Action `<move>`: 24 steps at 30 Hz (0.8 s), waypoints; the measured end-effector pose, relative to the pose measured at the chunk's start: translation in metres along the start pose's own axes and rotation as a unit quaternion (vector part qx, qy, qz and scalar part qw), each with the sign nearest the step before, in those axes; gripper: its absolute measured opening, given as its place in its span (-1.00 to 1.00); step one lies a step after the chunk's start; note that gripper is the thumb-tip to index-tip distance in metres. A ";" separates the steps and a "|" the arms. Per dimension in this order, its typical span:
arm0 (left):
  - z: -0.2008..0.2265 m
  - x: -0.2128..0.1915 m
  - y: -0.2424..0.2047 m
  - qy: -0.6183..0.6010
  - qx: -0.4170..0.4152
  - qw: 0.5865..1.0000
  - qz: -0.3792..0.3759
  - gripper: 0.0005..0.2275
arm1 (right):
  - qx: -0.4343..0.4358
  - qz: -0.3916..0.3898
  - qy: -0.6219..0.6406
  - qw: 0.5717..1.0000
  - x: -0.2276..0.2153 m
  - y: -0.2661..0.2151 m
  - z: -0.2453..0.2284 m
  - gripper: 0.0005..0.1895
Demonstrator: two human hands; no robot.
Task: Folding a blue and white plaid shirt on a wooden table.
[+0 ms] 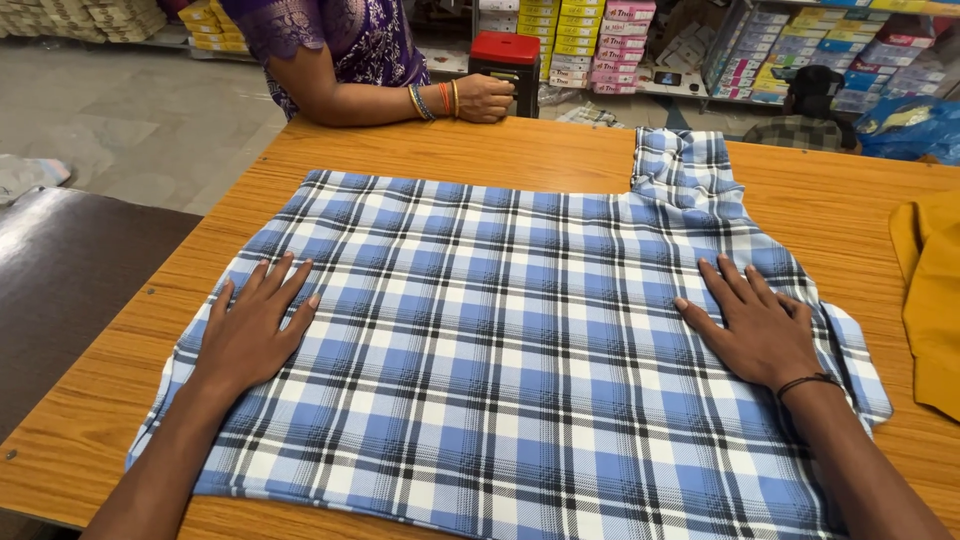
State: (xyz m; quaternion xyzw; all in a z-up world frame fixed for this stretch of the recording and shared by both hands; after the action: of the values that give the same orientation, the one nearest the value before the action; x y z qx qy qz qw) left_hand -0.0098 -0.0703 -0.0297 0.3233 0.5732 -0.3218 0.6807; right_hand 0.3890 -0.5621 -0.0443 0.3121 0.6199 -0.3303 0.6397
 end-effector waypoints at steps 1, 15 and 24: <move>0.000 0.000 0.000 0.000 0.002 1.000 0.003 -0.41 | 0.001 -0.001 -0.001 1.000 0.000 0.000 0.000 -0.06; 0.001 -0.002 -0.001 -0.003 -0.006 1.000 -0.004 -0.41 | 0.000 0.003 0.003 1.000 -0.002 -0.001 -0.002 -0.08; -0.002 0.002 0.001 0.002 -0.008 1.000 -0.007 -0.40 | 0.003 0.009 -0.005 1.000 -0.001 -0.002 -0.002 -0.08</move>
State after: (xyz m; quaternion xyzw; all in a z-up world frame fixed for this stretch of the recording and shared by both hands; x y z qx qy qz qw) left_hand -0.0101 -0.0677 -0.0315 0.3147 0.5792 -0.3216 0.6798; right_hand 0.3866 -0.5618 -0.0428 0.3177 0.6133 -0.3276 0.6446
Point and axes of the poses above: each hand's wrist, its own y-axis towards the middle knuckle, its own x-axis out of the palm, z = x × y, the point moved 10 cm from there along y, towards the middle knuckle, and after that the axes turned 6 degrees about -z, right-handed, at the moved point
